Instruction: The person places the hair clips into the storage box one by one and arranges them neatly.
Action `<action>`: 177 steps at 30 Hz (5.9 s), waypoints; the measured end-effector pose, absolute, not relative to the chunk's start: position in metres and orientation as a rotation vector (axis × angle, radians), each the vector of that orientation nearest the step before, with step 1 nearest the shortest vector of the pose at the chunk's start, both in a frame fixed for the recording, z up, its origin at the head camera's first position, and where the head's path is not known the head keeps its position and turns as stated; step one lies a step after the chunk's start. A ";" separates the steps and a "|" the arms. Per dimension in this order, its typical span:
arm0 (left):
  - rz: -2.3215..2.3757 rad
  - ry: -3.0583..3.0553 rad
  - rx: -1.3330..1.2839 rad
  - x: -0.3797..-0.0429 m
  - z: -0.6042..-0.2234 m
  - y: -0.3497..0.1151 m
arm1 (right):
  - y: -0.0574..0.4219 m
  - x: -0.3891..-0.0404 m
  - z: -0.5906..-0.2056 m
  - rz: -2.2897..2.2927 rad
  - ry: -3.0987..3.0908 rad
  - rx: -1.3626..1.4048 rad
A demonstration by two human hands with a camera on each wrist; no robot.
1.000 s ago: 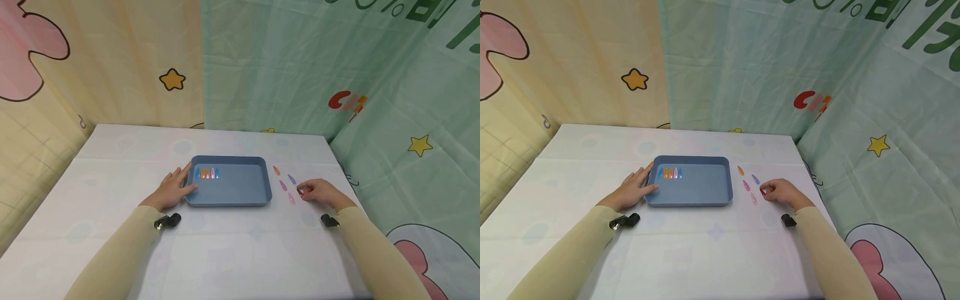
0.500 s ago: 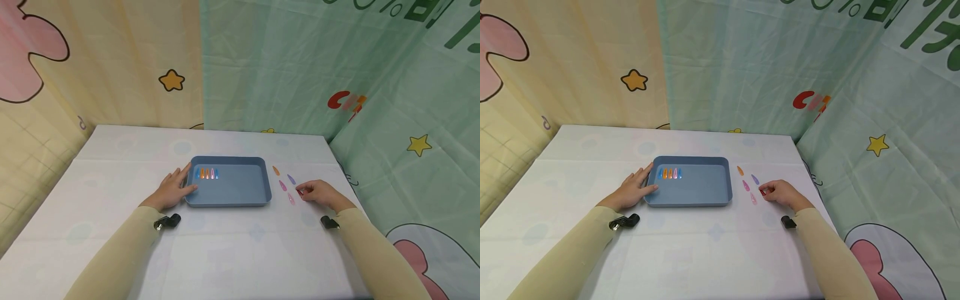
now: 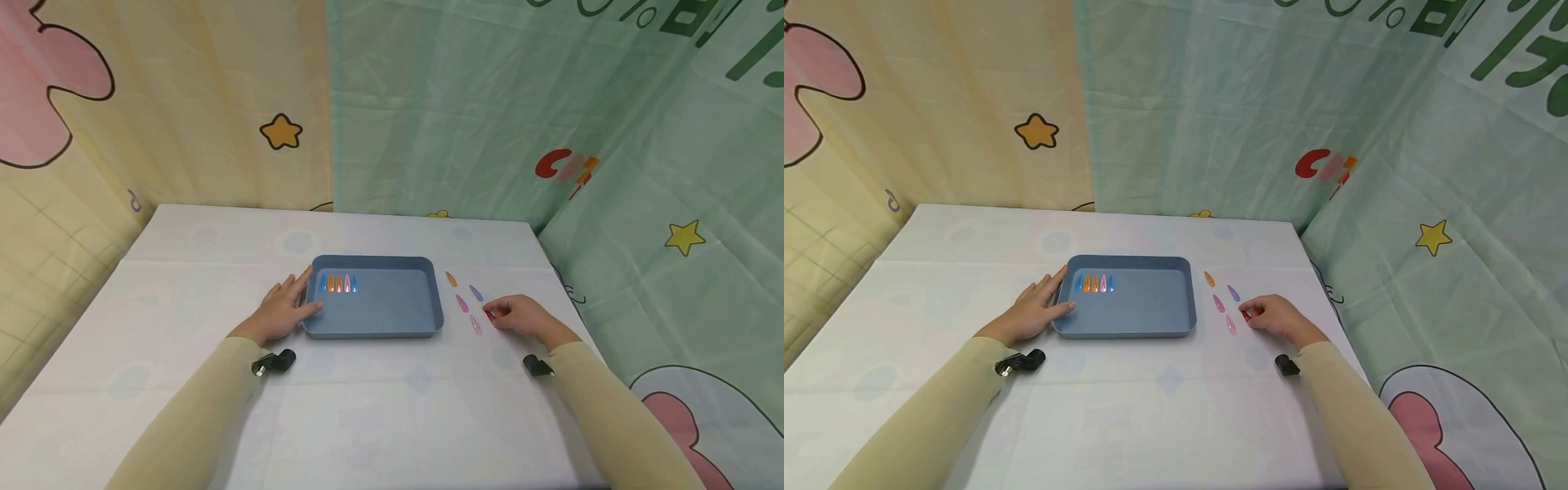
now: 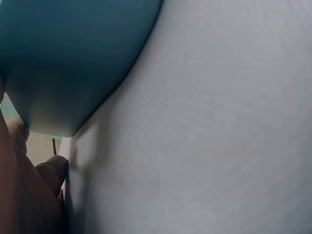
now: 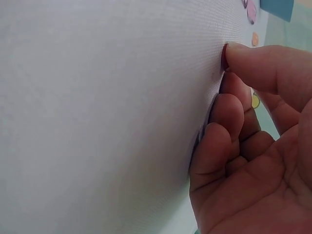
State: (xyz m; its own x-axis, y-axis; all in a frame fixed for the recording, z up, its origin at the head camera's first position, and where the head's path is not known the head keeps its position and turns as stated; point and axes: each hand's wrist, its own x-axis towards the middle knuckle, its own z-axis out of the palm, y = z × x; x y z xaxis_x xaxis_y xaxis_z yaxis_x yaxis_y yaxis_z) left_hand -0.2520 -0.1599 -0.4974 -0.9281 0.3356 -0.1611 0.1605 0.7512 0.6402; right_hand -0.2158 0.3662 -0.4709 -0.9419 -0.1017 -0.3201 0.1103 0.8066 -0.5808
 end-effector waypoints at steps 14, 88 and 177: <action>0.961 2.679 0.398 -0.251 -0.494 -0.159 | 0.361 -0.215 -0.465 -0.805 2.687 -0.009; 0.967 2.674 0.438 -0.253 -0.496 -0.163 | 0.221 -0.266 -0.396 -1.465 2.573 -0.101; 0.957 2.696 0.437 -0.253 -0.498 -0.162 | 0.117 -0.316 -0.455 -1.339 2.462 -0.010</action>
